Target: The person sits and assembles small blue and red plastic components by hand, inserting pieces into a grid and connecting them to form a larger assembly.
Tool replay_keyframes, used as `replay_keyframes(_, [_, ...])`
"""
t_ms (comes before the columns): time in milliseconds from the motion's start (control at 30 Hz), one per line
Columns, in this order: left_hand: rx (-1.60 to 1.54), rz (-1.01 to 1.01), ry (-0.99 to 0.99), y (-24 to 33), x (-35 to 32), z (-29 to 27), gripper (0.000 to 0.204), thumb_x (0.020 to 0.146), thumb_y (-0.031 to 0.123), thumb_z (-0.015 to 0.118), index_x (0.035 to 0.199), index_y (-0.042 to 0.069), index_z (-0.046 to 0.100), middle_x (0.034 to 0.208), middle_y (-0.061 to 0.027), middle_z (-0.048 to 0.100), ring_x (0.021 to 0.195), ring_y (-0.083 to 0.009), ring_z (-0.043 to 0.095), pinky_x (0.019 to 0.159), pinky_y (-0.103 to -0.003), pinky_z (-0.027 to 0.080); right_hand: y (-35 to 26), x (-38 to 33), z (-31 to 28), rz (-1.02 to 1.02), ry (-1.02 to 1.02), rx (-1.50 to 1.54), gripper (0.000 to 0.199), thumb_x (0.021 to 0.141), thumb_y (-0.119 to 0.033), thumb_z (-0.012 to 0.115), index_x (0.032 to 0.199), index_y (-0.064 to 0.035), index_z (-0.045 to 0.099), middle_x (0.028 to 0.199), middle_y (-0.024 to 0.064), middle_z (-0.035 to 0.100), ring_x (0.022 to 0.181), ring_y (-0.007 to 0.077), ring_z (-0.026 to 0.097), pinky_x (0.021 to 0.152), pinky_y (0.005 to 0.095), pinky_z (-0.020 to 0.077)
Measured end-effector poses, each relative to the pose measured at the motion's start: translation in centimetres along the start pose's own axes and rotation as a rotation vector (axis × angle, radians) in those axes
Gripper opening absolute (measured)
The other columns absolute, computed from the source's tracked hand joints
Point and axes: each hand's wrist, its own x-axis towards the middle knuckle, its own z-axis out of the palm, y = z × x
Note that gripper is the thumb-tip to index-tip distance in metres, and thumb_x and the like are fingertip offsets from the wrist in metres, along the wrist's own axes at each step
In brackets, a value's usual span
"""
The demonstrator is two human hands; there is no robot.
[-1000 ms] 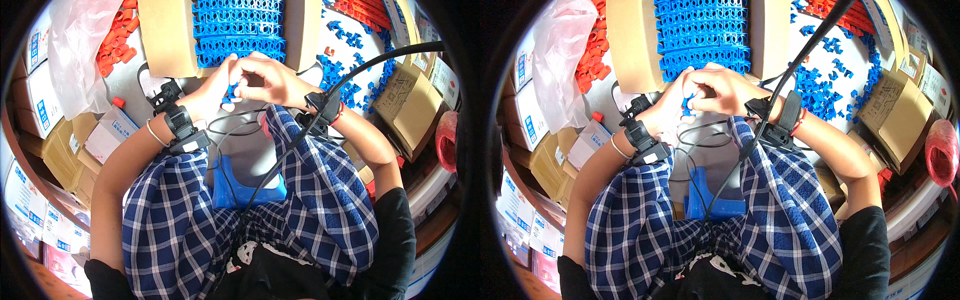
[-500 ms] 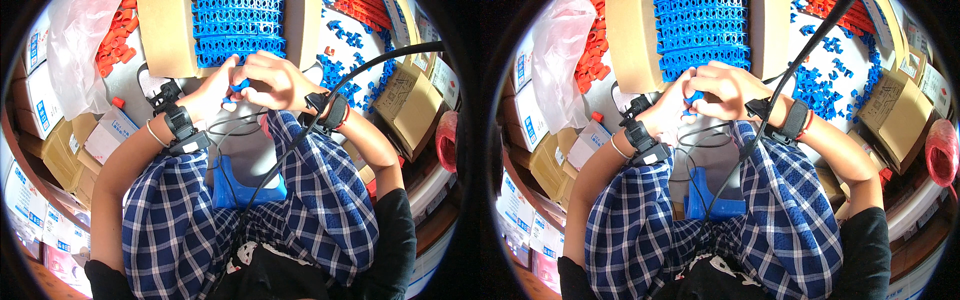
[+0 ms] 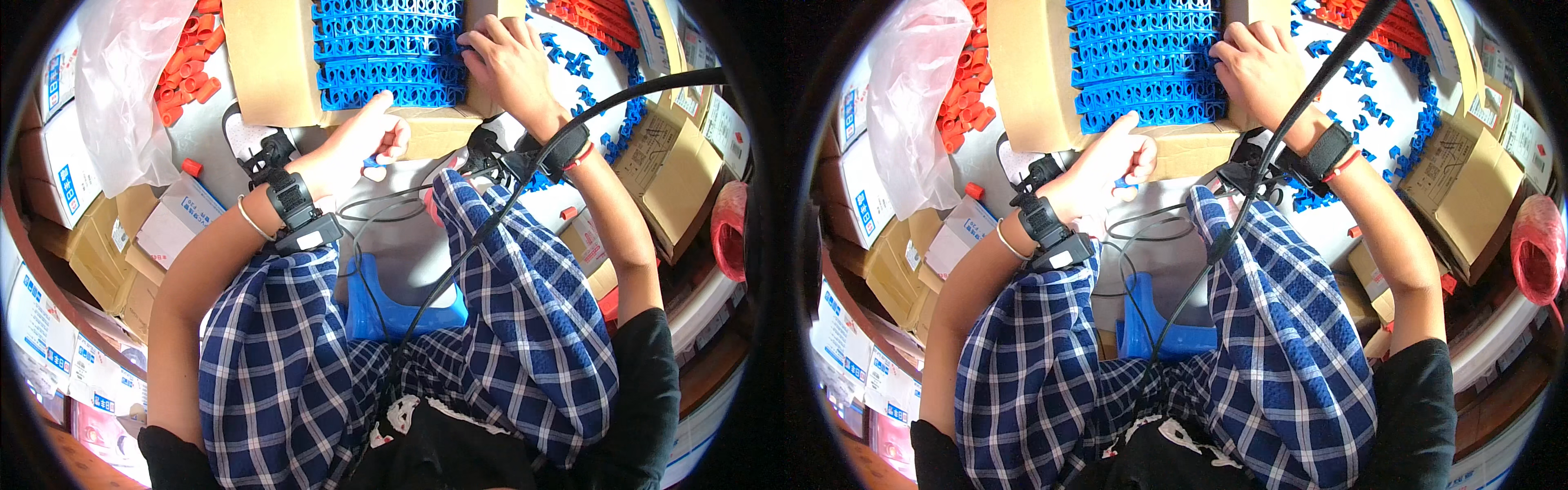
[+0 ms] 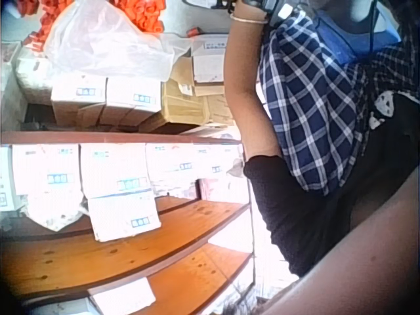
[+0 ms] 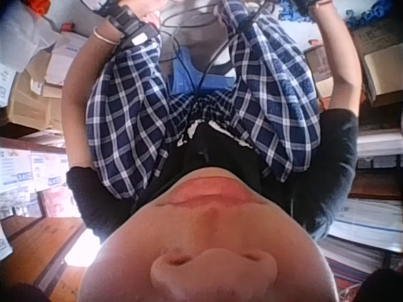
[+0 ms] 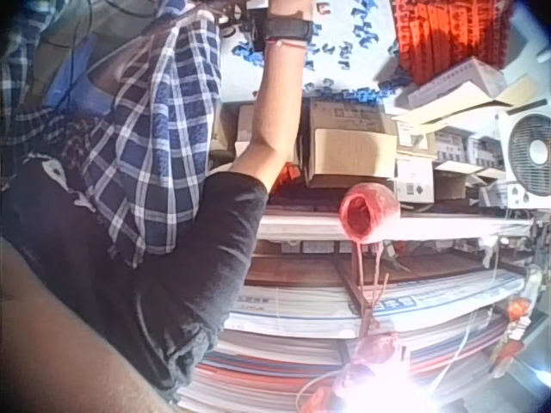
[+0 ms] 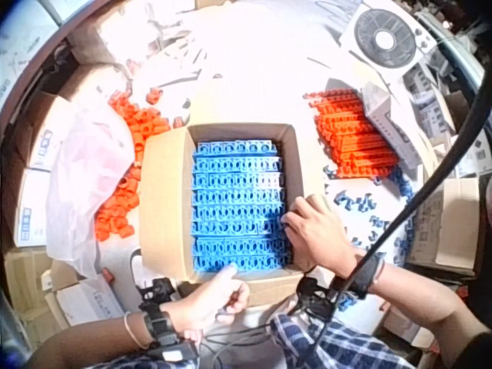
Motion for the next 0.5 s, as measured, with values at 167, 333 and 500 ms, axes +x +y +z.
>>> replay_keyframes(167, [-0.004,-0.023,0.011,-0.1,0.0,-0.2,0.058,0.1,0.053,0.018,0.069,0.013,0.046,0.06,0.0027,0.04,0.047,-0.0088,0.032,0.039,-0.023,0.023,0.0,0.6,0.7,-0.036,-0.054,-0.07,0.01,0.075,-0.016,0.064,0.085,-0.0148,0.067,0.086,-0.0004,0.055,0.092,0.0174,0.051,0.086,0.0329,0.038])
replay_keyframes(333, [-0.02,-0.033,0.016,-0.1,0.1,0.0,0.059,0.1,0.053,0.018,0.068,0.013,0.046,0.059,0.0028,0.041,0.046,-0.0084,0.032,0.038,-0.023,0.022,-0.3,0.7,1.2,-0.079,-0.083,-0.057,0.008,0.076,-0.015,0.063,0.081,-0.015,0.068,0.086,-0.0022,0.056,0.09,0.0173,0.051,0.088,0.0345,0.0371])
replay_keyframes(500, [0.001,-0.01,0.012,0.0,0.1,0.0,0.059,0.1,0.053,0.018,0.068,0.012,0.046,0.059,0.0025,0.041,0.046,-0.0083,0.032,0.038,-0.022,0.023,-0.5,0.4,1.4,-0.044,-0.114,-0.025,0.007,0.079,-0.019,0.063,0.082,-0.0154,0.068,0.08,-0.0034,0.061,0.09,0.0168,0.053,0.094,0.0397,0.0351])
